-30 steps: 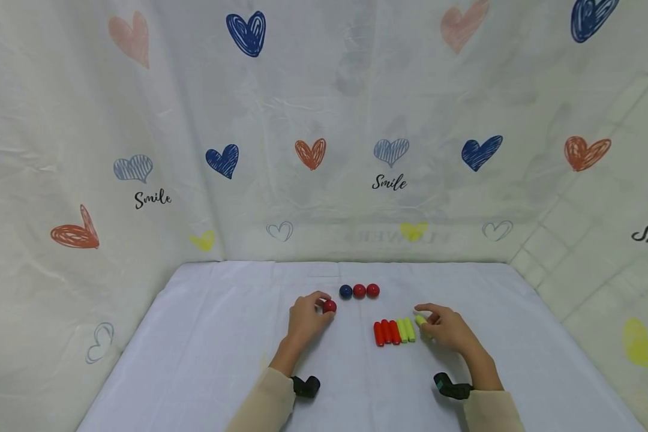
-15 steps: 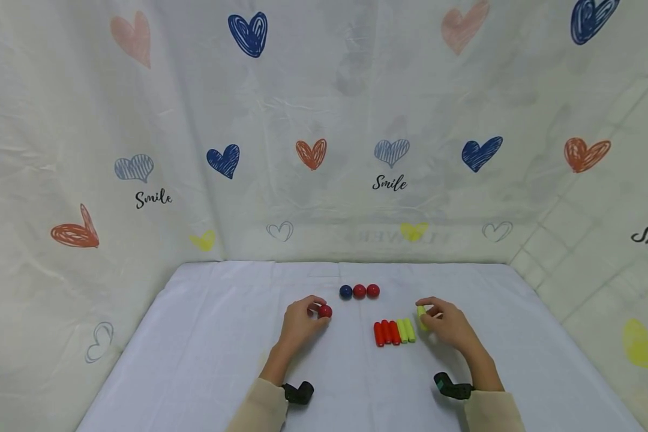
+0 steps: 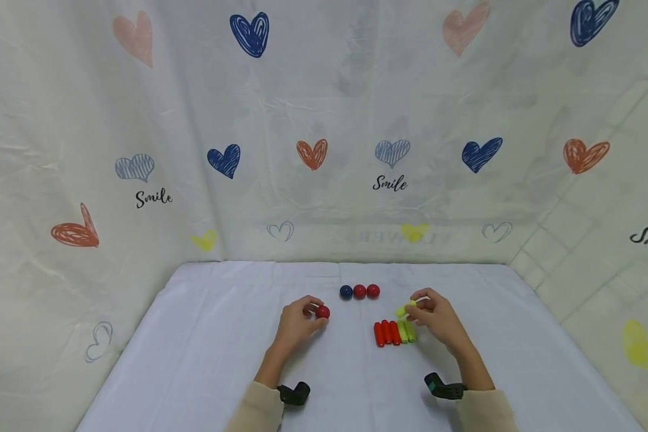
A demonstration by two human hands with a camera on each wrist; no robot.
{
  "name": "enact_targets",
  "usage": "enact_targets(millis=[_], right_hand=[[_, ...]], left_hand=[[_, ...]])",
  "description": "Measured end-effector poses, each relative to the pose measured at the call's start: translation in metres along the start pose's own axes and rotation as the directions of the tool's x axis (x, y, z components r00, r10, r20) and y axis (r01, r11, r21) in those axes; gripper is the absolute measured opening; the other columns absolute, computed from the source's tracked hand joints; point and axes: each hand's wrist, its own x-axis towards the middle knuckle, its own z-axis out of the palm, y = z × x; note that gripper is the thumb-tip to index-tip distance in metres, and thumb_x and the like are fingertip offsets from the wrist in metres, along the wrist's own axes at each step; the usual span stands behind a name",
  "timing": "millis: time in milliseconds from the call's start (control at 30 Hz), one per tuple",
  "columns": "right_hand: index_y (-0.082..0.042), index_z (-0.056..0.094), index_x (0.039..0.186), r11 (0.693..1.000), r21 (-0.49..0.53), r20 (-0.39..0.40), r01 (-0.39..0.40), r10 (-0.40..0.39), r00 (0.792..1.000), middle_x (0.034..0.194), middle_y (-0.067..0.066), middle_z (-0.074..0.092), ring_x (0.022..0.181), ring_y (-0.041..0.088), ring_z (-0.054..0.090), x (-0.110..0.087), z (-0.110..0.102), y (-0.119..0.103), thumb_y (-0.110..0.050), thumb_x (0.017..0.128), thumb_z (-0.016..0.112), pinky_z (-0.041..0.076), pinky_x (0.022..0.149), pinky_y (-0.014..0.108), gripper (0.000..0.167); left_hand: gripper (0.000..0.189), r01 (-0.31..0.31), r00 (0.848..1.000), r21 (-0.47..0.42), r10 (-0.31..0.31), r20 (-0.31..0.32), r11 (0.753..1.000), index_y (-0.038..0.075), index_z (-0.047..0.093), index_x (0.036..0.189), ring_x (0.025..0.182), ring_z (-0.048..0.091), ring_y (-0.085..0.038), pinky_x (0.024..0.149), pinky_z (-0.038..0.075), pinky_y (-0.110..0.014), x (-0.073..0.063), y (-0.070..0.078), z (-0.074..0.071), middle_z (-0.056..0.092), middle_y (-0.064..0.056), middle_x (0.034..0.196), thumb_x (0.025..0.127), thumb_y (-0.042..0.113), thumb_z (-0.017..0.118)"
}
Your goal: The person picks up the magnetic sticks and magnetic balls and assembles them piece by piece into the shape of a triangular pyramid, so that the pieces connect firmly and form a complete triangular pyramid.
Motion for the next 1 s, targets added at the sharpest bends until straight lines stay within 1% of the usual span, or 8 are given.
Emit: enact_targets(millis=[100, 267, 400, 500, 567, 700, 833, 1000], right_hand=[[-0.005, 0.053, 0.123, 0.999, 0.036, 0.009, 0.005, -0.005, 1.0, 0.112, 0.019, 0.072, 0.095, 0.024, 0.073, 0.0, 0.009, -0.007, -0.03, 0.098, 0.07, 0.058, 0.083, 0.03, 0.039], [-0.005, 0.056, 0.12, 0.997, 0.08, 0.03, 0.004, -0.007, 1.0, 0.113, 0.019, 0.073, 0.094, 0.027, 0.074, 0.002, 0.027, -0.017, -0.026, 0.097, 0.071, 0.06, 0.086, 0.036, 0.035], [-0.004, 0.058, 0.119, 0.993, 0.116, 0.042, 0.002, -0.007, 0.999, 0.112, 0.02, 0.073, 0.091, 0.027, 0.074, 0.005, 0.042, -0.022, -0.023, 0.096, 0.073, 0.06, 0.082, 0.034, 0.034], [-0.003, 0.058, 0.118, 0.991, 0.131, 0.047, 0.018, -0.024, 0.999, 0.112, 0.023, 0.074, 0.089, 0.026, 0.074, 0.007, 0.053, -0.025, -0.021, 0.096, 0.073, 0.06, 0.078, 0.031, 0.032], [-0.002, 0.059, 0.116, 0.989, 0.147, 0.049, 0.025, -0.033, 0.998, 0.111, 0.023, 0.074, 0.088, 0.026, 0.075, 0.009, 0.061, -0.028, -0.019, 0.095, 0.073, 0.06, 0.077, 0.031, 0.03], [-0.006, 0.061, 0.111, 0.988, 0.154, 0.05, 0.03, -0.038, 0.998, 0.109, 0.021, 0.075, 0.086, 0.022, 0.074, 0.013, 0.074, -0.034, -0.019, 0.095, 0.073, 0.058, 0.076, 0.032, 0.024], [-0.009, 0.063, 0.108, 0.988, 0.152, 0.054, 0.034, -0.042, 0.998, 0.106, 0.02, 0.075, 0.086, 0.024, 0.073, 0.016, 0.084, -0.038, -0.02, 0.094, 0.075, 0.057, 0.076, 0.034, 0.022], [-0.009, 0.063, 0.107, 0.984, 0.17, 0.073, 0.053, -0.066, 0.995, 0.106, 0.02, 0.075, 0.086, 0.026, 0.074, 0.018, 0.092, -0.043, -0.02, 0.093, 0.075, 0.055, 0.073, 0.032, 0.021]], left_hand=[[0.03, -0.007, 1.0, -0.018, 0.007, 0.005, 1.0, 0.024, 0.071, 0.111, 0.093, 0.06, -0.018, 0.083, 0.05, -0.035, 0.0, 0.001, -0.002, 0.074, 0.0, 0.106, 0.084, 0.024, 0.084], [0.031, -0.027, 1.0, -0.052, 0.027, 0.003, 0.998, 0.025, 0.071, 0.112, 0.095, 0.063, -0.019, 0.084, 0.053, -0.036, 0.0, 0.001, -0.006, 0.075, 0.0, 0.107, 0.083, 0.023, 0.085], [0.032, -0.037, 0.999, -0.079, 0.037, 0.001, 0.996, 0.026, 0.071, 0.112, 0.097, 0.064, -0.02, 0.083, 0.053, -0.036, 0.0, 0.002, -0.008, 0.075, 0.001, 0.107, 0.083, 0.024, 0.085], [0.032, -0.04, 0.999, -0.093, 0.041, 0.004, 0.995, 0.026, 0.071, 0.112, 0.098, 0.064, -0.02, 0.082, 0.053, -0.036, -0.001, 0.004, -0.009, 0.075, 0.002, 0.107, 0.083, 0.025, 0.085], [0.032, -0.042, 0.999, -0.099, 0.042, 0.004, 0.994, 0.026, 0.071, 0.112, 0.099, 0.064, -0.02, 0.082, 0.053, -0.037, -0.001, 0.006, -0.01, 0.075, 0.002, 0.107, 0.083, 0.026, 0.086], [0.031, -0.051, 0.999, -0.101, 0.052, 0.004, 0.994, 0.027, 0.071, 0.111, 0.099, 0.065, -0.02, 0.085, 0.05, -0.038, -0.002, 0.009, -0.01, 0.075, 0.004, 0.106, 0.083, 0.028, 0.086], [0.031, -0.066, 0.998, -0.106, 0.066, 0.002, 0.992, 0.029, 0.071, 0.11, 0.099, 0.065, -0.022, 0.085, 0.049, -0.038, -0.002, 0.011, -0.01, 0.075, 0.005, 0.105, 0.083, 0.03, 0.086], [0.031, -0.076, 0.997, -0.106, 0.075, -0.006, 0.992, 0.03, 0.07, 0.11, 0.096, 0.063, -0.017, 0.082, 0.05, -0.036, -0.003, 0.013, -0.01, 0.074, 0.008, 0.103, 0.083, 0.032, 0.086]])
